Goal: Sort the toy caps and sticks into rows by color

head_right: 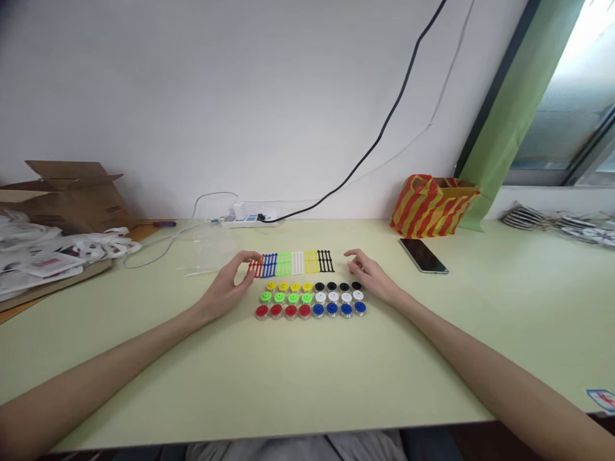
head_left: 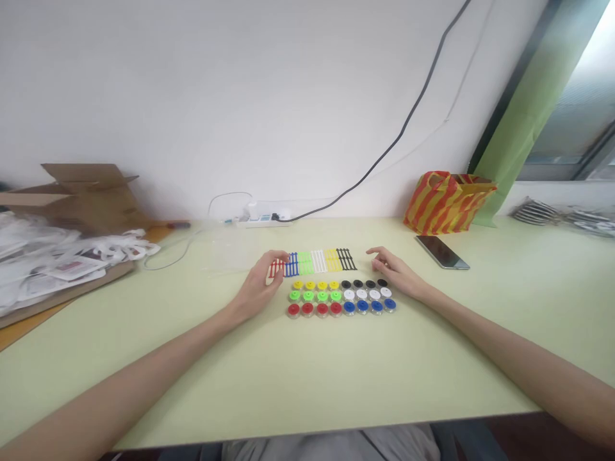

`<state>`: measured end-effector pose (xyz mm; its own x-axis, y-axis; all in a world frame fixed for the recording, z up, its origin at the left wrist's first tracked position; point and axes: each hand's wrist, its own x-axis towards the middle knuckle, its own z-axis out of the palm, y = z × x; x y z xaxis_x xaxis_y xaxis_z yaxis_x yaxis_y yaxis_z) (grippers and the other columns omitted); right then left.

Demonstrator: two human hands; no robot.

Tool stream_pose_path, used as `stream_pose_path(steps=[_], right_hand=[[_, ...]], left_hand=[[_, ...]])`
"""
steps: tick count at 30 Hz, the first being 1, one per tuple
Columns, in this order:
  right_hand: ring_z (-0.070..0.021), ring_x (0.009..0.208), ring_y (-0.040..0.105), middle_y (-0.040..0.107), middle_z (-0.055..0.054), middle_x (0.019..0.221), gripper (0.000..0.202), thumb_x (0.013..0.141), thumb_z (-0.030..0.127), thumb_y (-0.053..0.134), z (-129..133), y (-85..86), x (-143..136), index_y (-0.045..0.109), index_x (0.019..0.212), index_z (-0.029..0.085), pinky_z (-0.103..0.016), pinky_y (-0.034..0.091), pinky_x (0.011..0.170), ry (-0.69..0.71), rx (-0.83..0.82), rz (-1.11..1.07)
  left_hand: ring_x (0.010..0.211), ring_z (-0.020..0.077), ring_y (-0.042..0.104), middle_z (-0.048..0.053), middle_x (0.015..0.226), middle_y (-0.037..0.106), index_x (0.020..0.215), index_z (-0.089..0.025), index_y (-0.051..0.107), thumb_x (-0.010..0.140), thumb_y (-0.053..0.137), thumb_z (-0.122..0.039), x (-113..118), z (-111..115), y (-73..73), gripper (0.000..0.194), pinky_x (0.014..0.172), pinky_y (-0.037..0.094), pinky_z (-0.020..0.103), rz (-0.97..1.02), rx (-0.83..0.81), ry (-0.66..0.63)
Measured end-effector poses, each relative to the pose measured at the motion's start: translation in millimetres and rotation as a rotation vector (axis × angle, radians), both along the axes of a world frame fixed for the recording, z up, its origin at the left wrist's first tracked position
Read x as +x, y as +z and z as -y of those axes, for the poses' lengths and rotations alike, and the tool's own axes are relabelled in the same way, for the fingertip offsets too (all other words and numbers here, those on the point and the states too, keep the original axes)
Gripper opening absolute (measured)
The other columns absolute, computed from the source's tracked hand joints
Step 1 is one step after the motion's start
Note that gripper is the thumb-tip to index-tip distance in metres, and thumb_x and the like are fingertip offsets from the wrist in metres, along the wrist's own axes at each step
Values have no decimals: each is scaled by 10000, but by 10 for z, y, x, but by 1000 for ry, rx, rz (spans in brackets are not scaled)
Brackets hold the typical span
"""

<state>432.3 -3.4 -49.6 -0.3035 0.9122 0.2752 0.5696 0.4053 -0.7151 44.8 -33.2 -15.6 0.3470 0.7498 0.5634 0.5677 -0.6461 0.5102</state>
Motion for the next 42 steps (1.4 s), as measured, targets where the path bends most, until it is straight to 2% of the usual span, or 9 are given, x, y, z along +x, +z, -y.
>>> stream_pose_path(steps=[4, 9, 17, 21, 25, 28, 34, 38, 42], right_hand=[[-239, 898, 619, 630, -45, 934, 447, 1033, 524, 409, -18, -24, 19, 486, 1378, 248, -405, 519, 838, -17, -8, -9], [-246, 962, 639, 652, -49, 960, 446, 1035, 513, 417, -2, -13, 15, 452, 1403, 264, -414, 523, 876, -22, -31, -35], [-235, 929, 634, 653, -42, 947, 458, 1032, 506, 432, 31, 9, -15, 452, 1412, 252, -414, 518, 881, -38, -28, -51], [-229, 908, 641, 675, -50, 942, 428, 1000, 520, 508, 52, 121, 17, 586, 1294, 220, -393, 509, 852, 39, -71, -61], [-233, 919, 652, 727, -75, 964, 428, 928, 587, 621, 85, 329, 121, 729, 1046, 190, -388, 499, 861, 214, -206, -43], [-231, 915, 652, 744, -84, 973, 435, 865, 602, 701, 97, 422, 189, 751, 981, 185, -386, 500, 863, 211, -250, -57], [-208, 827, 652, 754, -82, 918, 383, 797, 527, 789, 25, 395, 273, 762, 942, 175, -359, 502, 780, 245, -276, -17], [-205, 827, 656, 760, -85, 927, 352, 823, 512, 760, -44, 399, 384, 763, 942, 180, -353, 495, 766, 161, -196, 32], [-198, 800, 637, 759, -82, 940, 386, 766, 517, 807, -20, 422, 406, 763, 964, 188, -342, 494, 727, 144, -175, 101]], left_hand=[[1074, 231, 628, 66, 1104, 697, 1063, -233, 725, 994, 576, -302, 4, -5, 3, 178, 1008, 493, 424, -118, 22, -104], [1002, 229, 623, 57, 1055, 714, 1016, -288, 811, 1001, 611, -347, -19, -89, -34, 210, 924, 497, 414, -173, 6, -203], [1004, 236, 621, 63, 1046, 727, 1028, -306, 826, 988, 640, -427, -32, -145, -55, 225, 921, 493, 411, -199, 14, -213], [1012, 239, 631, 64, 1047, 734, 1050, -302, 817, 1002, 610, -432, -27, -141, -46, 250, 924, 504, 416, -195, 12, -205], [1089, 254, 638, 57, 1105, 743, 1116, -299, 782, 1023, 550, -425, -19, -106, -23, 280, 1012, 496, 442, -145, 11, -146], [1144, 265, 631, 68, 1176, 722, 1197, -284, 731, 1029, 508, -421, -19, -79, -19, 311, 1037, 501, 449, -126, -22, -96], [1186, 258, 623, 82, 1270, 668, 1380, -248, 546, 1020, 479, -393, -4, -40, 6, 393, 1052, 495, 446, -74, -113, 5], [1241, 261, 598, 77, 1269, 658, 1432, -256, 455, 1021, 474, -377, -9, -34, 13, 429, 1110, 438, 459, -57, -115, 7], [1261, 261, 579, 73, 1258, 654, 1465, -269, 393, 1022, 480, -368, -24, -38, -1, 462, 1121, 416, 469, -54, -122, 8]])
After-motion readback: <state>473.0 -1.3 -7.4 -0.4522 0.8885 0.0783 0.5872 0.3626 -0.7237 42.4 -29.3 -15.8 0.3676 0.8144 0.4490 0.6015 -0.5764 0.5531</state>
